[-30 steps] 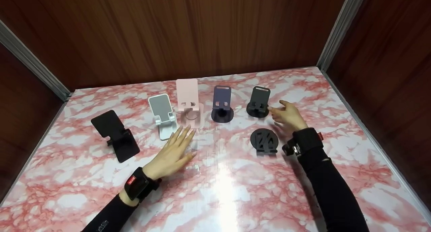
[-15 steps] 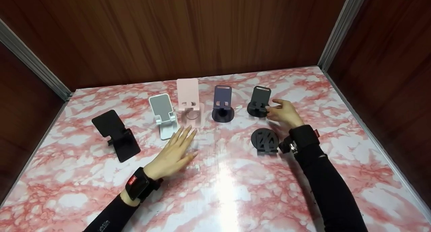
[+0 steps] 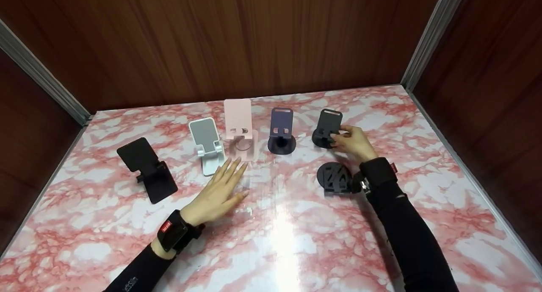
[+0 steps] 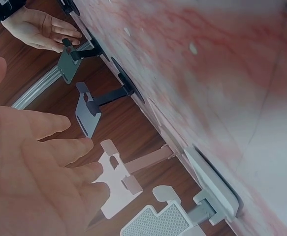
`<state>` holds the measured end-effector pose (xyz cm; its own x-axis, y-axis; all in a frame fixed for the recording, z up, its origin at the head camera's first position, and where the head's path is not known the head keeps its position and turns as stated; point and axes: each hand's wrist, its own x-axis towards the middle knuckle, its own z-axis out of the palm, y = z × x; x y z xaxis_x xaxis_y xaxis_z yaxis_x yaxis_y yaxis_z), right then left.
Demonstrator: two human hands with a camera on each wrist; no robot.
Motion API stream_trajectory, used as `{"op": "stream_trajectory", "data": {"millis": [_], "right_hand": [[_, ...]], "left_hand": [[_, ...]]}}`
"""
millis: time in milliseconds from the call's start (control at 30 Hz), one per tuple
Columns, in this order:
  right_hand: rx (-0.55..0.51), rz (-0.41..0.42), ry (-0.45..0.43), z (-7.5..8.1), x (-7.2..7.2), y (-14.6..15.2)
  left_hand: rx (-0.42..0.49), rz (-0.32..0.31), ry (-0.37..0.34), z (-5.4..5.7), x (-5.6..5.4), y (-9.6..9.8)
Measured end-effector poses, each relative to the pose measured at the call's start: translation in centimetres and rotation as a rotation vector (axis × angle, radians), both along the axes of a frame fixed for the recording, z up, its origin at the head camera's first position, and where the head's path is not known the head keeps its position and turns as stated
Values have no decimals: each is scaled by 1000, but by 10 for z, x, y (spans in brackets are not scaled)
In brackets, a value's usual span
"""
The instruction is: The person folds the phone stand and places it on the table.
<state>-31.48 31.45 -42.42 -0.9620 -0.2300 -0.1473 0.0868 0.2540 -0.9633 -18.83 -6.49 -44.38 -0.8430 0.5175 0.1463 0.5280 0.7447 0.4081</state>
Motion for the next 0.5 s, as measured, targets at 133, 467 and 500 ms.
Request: {"op": "stream_trajectory", "data": {"millis": [133,467,500], "right_hand": [[-36,-3,4,0,-1,-2],[-116,-48,23,0,-2,-3],[-122,-52,23,0,-2,-3]], "left_hand": [[-3,-1,0,1,0,0],[-4,-4,16,-1,0,-1],[-4,-5,16,-1,-1,-1]]}}
